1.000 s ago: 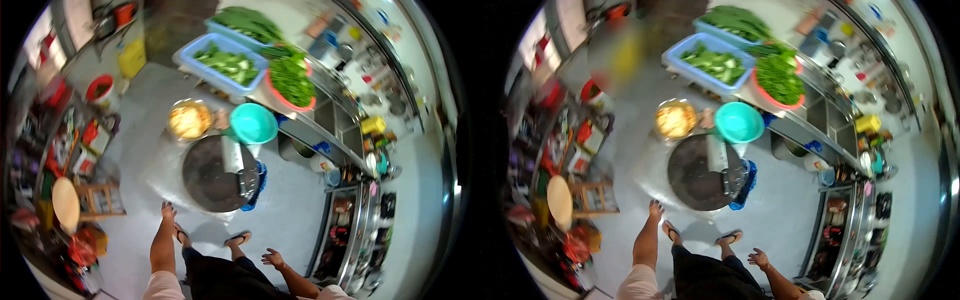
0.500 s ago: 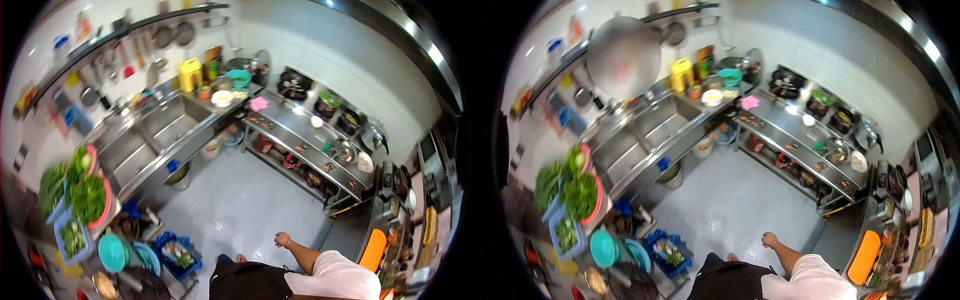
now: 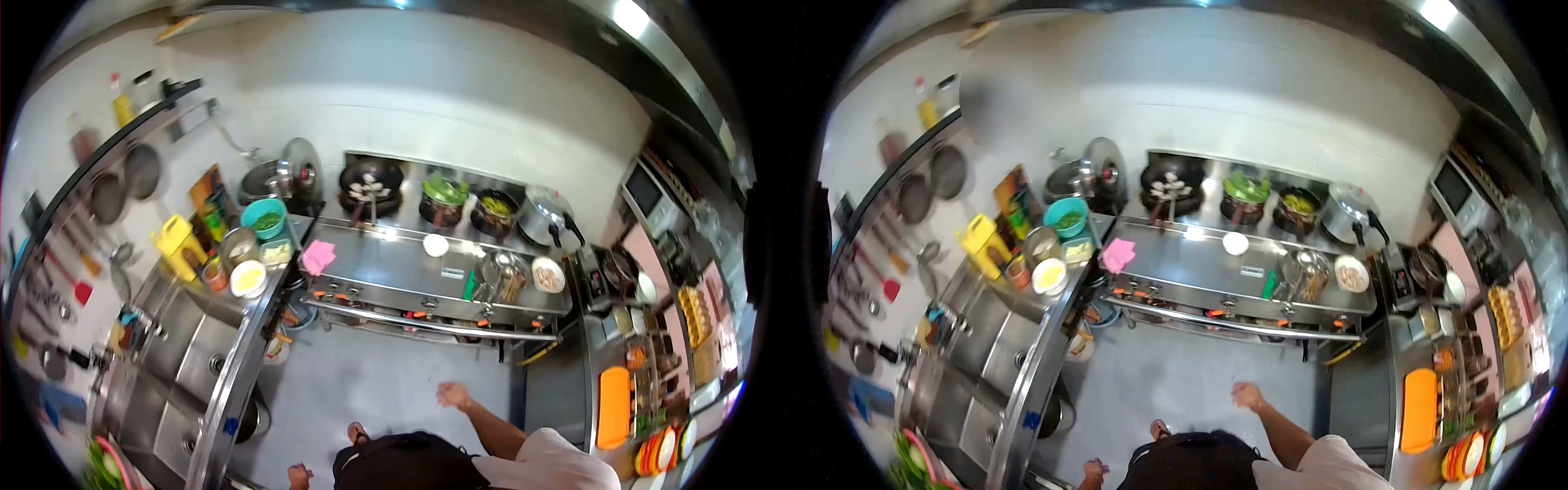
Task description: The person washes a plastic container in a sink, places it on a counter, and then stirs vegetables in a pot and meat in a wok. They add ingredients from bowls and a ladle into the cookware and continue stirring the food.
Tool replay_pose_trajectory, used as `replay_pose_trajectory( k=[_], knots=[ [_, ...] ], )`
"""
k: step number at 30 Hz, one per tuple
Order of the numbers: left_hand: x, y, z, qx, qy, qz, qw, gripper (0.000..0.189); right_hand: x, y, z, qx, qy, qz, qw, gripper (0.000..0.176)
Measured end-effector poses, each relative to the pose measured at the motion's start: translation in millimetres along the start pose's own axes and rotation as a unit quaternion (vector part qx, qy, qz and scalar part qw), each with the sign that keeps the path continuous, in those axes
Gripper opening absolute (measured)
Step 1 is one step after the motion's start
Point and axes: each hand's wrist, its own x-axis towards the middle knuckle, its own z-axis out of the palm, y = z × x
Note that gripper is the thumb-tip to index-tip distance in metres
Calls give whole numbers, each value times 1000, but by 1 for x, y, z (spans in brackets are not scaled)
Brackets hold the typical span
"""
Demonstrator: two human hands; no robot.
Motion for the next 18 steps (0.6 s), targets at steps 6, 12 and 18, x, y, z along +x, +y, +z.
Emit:
replay_pose_trajectory(
  k=[6, 12, 18],
  knots=[
    [109, 177, 79, 10, -13, 9, 1000, 31, 44, -117, -75, 137, 316, -76, 936, 23],
    [141, 268, 202, 34, -101, 16, 994, 21, 124, -165, -221, -111, 635, -38, 764, 36],
    [148, 283, 246, 83, -198, 22, 976, 26, 211, -123, -319, -50, 588, 111, 799, 57]
  ],
)
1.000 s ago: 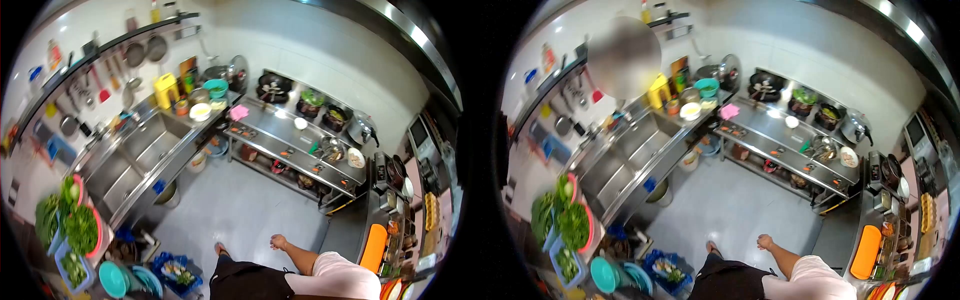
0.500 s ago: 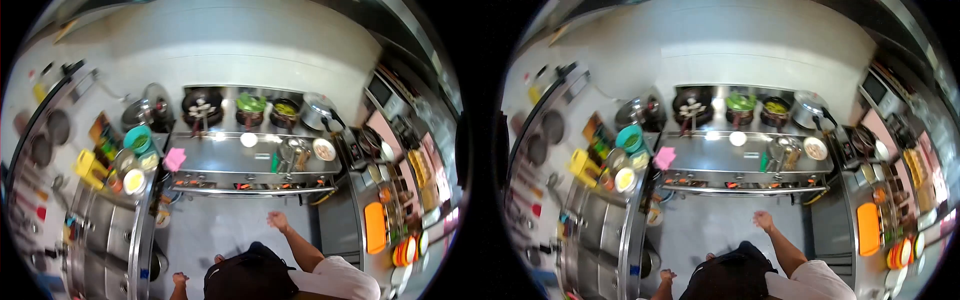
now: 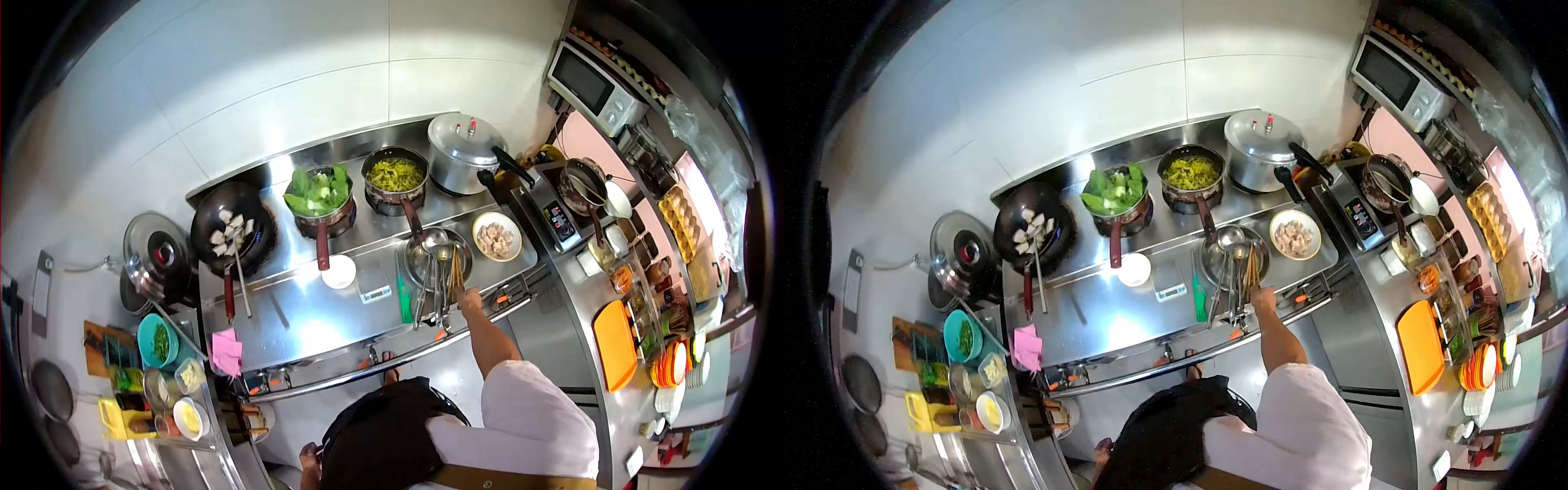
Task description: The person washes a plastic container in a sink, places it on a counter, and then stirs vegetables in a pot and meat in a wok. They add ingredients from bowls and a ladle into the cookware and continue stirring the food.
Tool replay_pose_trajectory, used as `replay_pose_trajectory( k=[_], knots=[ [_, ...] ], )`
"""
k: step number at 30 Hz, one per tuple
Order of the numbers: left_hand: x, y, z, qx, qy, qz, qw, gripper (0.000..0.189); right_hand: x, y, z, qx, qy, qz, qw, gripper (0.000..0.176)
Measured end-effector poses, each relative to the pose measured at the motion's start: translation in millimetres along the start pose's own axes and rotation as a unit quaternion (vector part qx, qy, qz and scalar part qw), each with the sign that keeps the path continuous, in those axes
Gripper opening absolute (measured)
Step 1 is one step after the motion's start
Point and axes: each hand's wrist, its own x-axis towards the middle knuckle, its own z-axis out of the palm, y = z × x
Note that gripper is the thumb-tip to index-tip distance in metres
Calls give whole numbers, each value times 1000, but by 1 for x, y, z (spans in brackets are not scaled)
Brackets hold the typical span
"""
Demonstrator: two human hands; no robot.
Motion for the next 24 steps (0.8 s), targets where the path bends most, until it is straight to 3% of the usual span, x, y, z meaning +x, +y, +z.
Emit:
replay_pose_trajectory(
  k=[1, 3, 4, 5, 7, 8, 9, 12, 13, 14, 15, 16, 20, 24],
  knots=[
    [6, 0, -5, -66, -41, -19, 997, 25, 9, 9, 9, 21, -54, 57, 997, 57],
    [13, 7, -8, -202, -114, -53, 971, 22, 15, 14, 9, -37, -44, 56, 997, 49],
    [21, 15, -4, -203, -113, -54, 971, 22, 6, 0, -12, -95, -50, -3, 994, 40],
    [26, 22, -1, -57, -90, 8, 994, 20, 1, -9, -21, -153, -57, -61, 985, 31],
    [24, 38, 4, 233, -29, 128, 964, 16, 13, 15, -17, -211, 49, -215, 952, 20],
    [27, 53, 12, -35, 58, -101, 993, 16, 3, -4, -32, -77, -27, -99, 992, 21],
    [34, 67, 16, -40, 69, -99, 992, 16, -10, -26, -49, 56, -104, 23, 993, 22],
    [57, 103, 24, 2, 70, -130, 989, 15, -32, -60, -62, 101, -33, -69, 992, 26],
    [67, 114, 29, -7, 69, -124, 990, 15, -64, -108, -80, 120, -22, -76, 990, 27],
    [77, 124, 32, -7, 72, -112, 991, 15, -71, -127, -74, 192, -24, -179, 965, 29],
    [85, 132, 32, -4, 76, -103, 992, 15, -96, -177, -86, 218, -82, -149, 961, 30],
    [91, 140, 34, -3, 71, -97, 993, 17, -96, -210, -80, 107, -81, -159, 978, 30],
    [109, 161, 40, -23, 40, -62, 997, 20, -104, -330, -26, -10, -144, -383, 913, 31],
    [110, 158, 39, -50, 50, -57, 996, 23, -89, -411, 68, -198, -178, -445, 855, 31]
  ],
)
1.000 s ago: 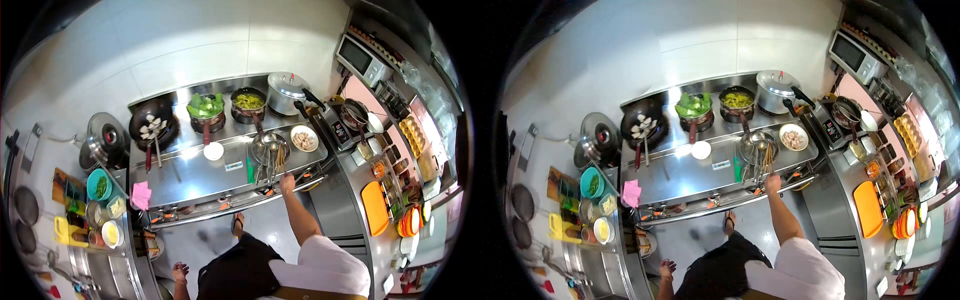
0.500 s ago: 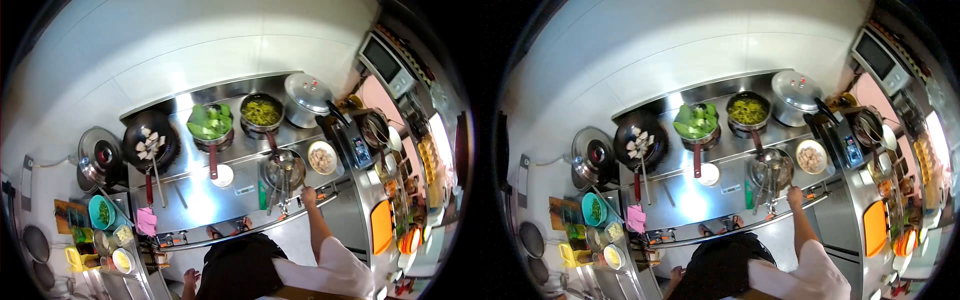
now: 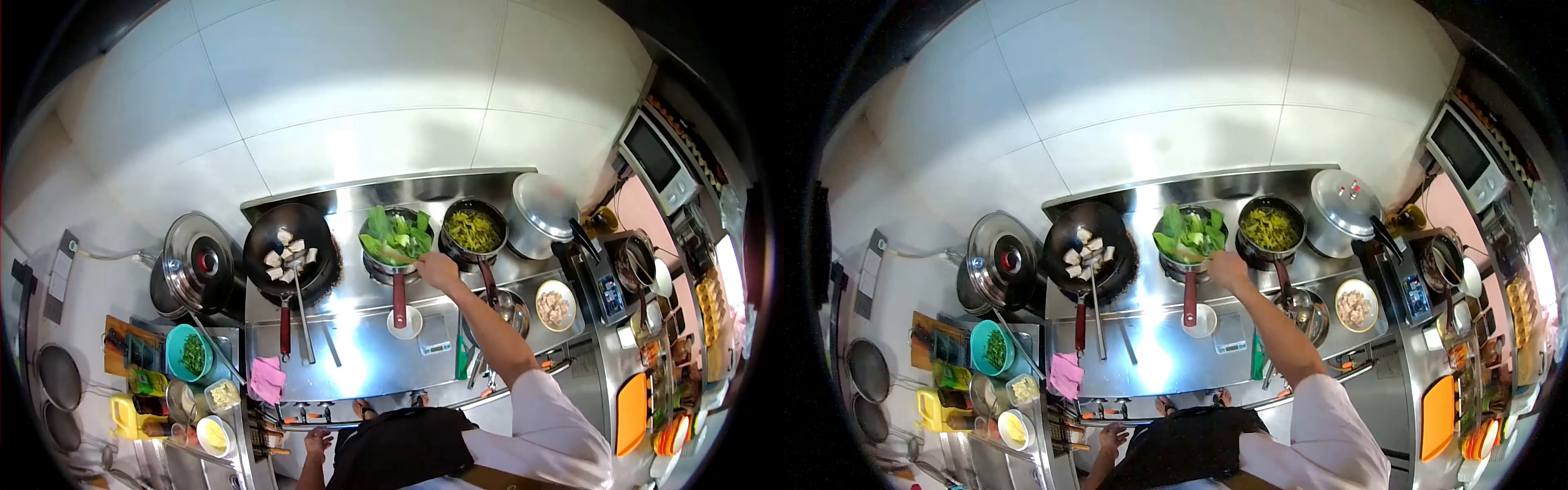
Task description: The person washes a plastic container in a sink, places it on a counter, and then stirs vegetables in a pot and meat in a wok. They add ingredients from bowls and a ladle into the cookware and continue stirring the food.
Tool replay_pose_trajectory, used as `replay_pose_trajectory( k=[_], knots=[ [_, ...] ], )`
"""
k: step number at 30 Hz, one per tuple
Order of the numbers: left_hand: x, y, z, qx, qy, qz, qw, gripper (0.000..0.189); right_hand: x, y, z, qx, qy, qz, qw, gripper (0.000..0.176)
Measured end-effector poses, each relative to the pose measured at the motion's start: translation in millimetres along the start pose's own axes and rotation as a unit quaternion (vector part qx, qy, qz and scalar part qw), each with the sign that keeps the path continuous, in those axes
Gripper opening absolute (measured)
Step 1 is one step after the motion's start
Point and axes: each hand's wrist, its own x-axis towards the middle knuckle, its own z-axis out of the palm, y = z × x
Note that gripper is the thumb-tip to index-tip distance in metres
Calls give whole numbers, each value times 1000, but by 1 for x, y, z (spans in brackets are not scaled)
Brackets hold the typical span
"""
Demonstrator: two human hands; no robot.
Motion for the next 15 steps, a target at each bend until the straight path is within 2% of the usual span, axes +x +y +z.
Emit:
replay_pose_trajectory(
  k=[3, 5, 6, 8, 11, 12, 13, 15],
  knots=[
    [-6, -24, -8, -25, 62, -38, 997, 24, 30, -30, 7, -78, -35, 1, 996, 27],
    [6, -73, -38, 124, -53, 173, 976, 19, 45, -32, 10, -112, -32, 13, 993, 22],
    [-1, -79, -44, 123, -50, 172, 976, 19, 48, -27, 9, -125, -18, 9, 992, 20],
    [-8, -88, -50, 268, -35, 224, 936, 21, 52, -20, 2, -141, -7, 17, 990, 20],
    [-30, -106, -62, 479, -20, 282, 831, 33, 53, -14, -9, -158, -28, 4, 987, 22],
    [-30, -112, -64, 404, -1, 262, 877, 31, 52, -14, -14, -153, -47, 13, 987, 24],
    [-29, -107, -66, 404, -1, 262, 876, 31, 43, -22, -27, -153, -46, 13, 987, 24],
    [-26, -92, -69, 654, -47, 280, 701, 21, 26, -37, -56, -140, -32, -7, 990, 25]
  ],
)
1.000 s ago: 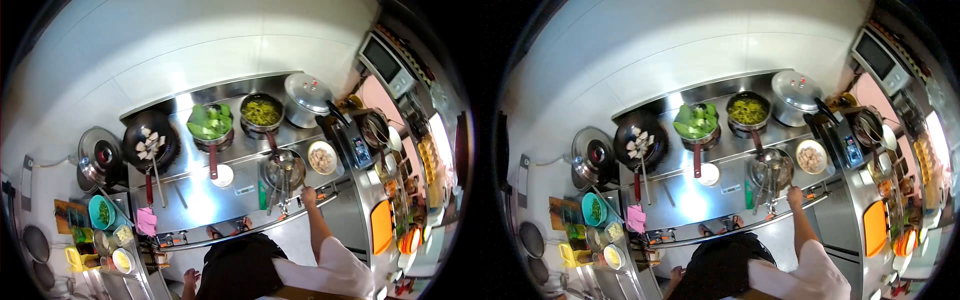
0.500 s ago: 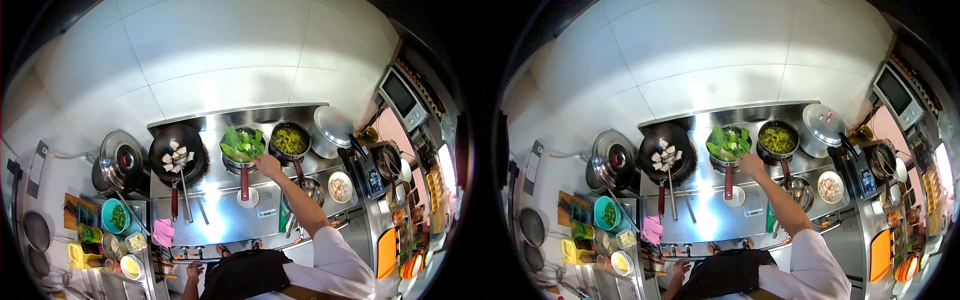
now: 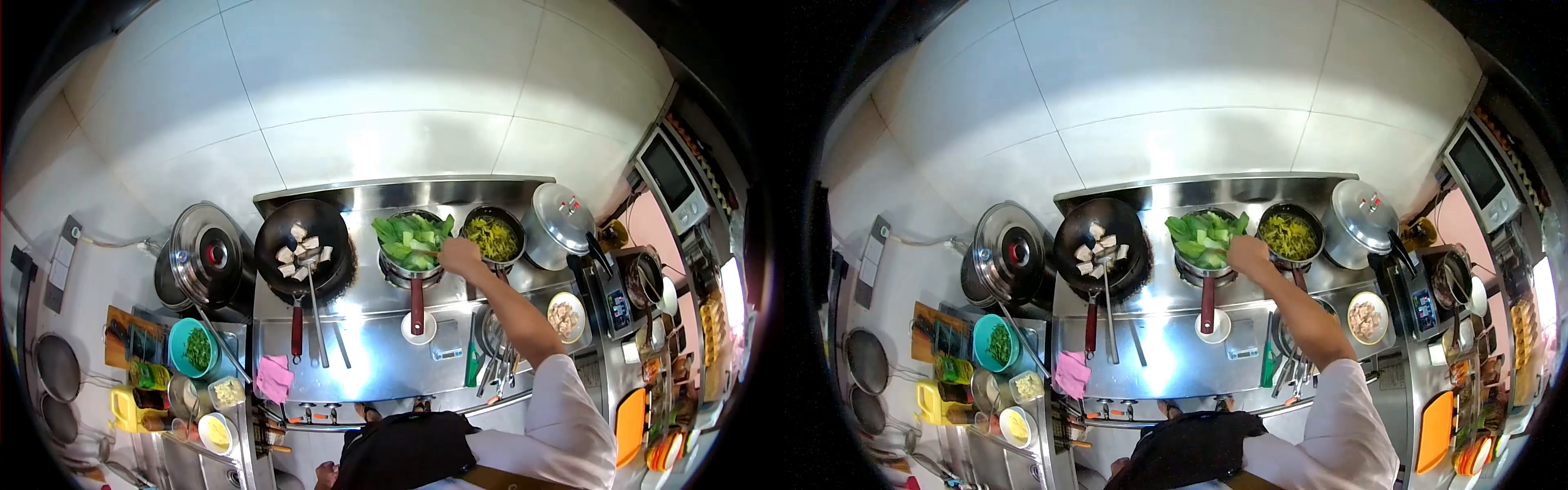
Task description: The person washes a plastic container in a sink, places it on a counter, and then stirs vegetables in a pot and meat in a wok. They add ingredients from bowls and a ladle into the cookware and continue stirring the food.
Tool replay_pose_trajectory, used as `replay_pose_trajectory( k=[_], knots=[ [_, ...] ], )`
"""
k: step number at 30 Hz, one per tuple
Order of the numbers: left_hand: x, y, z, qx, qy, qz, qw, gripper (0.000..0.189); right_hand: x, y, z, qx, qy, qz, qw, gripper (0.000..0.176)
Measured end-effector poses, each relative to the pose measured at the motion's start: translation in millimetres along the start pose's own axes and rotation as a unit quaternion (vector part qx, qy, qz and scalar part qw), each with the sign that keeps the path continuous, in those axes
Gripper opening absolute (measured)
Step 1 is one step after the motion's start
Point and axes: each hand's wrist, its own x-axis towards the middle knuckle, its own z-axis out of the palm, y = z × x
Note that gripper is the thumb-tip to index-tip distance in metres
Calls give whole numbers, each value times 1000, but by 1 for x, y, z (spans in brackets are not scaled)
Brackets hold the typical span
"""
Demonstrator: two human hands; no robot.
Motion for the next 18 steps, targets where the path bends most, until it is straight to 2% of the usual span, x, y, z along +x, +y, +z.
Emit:
replay_pose_trajectory(
  k=[1, 2, 3, 4, 6, 9, 12, 16, 18],
  knots=[
    [7, -2, 0, -1, 1, 0, 1000, 21, -5, 0, -12, -1, 0, -1, 1000, 25],
    [18, -4, 0, -386, 8, -154, 910, 17, -8, 4, -24, 20, 7, 9, 1000, 26],
    [24, -6, -2, -701, 14, -280, 656, 17, -9, 8, -30, 41, 14, 19, 999, 28],
    [29, -5, -6, -701, 15, -279, 656, 17, -5, 11, -30, 42, 15, 18, 999, 28],
    [47, 9, -32, -652, 63, -385, 650, 21, 6, 17, -17, 81, 104, 79, 988, 29],
    [62, 20, -58, -663, 80, -343, 661, 21, 26, 24, 47, 106, 75, 93, 987, 30],
    [69, 24, -69, -649, 90, -361, 663, 22, 7, 7, 67, 115, 91, 53, 988, 31],
    [53, 20, -50, -654, 84, -355, 662, 22, -3, 1, 54, 86, 76, 32, 993, 29],
    [46, 14, -37, -674, 35, -417, 609, 21, -8, -3, 35, 101, 41, 0, 994, 26]
  ],
)
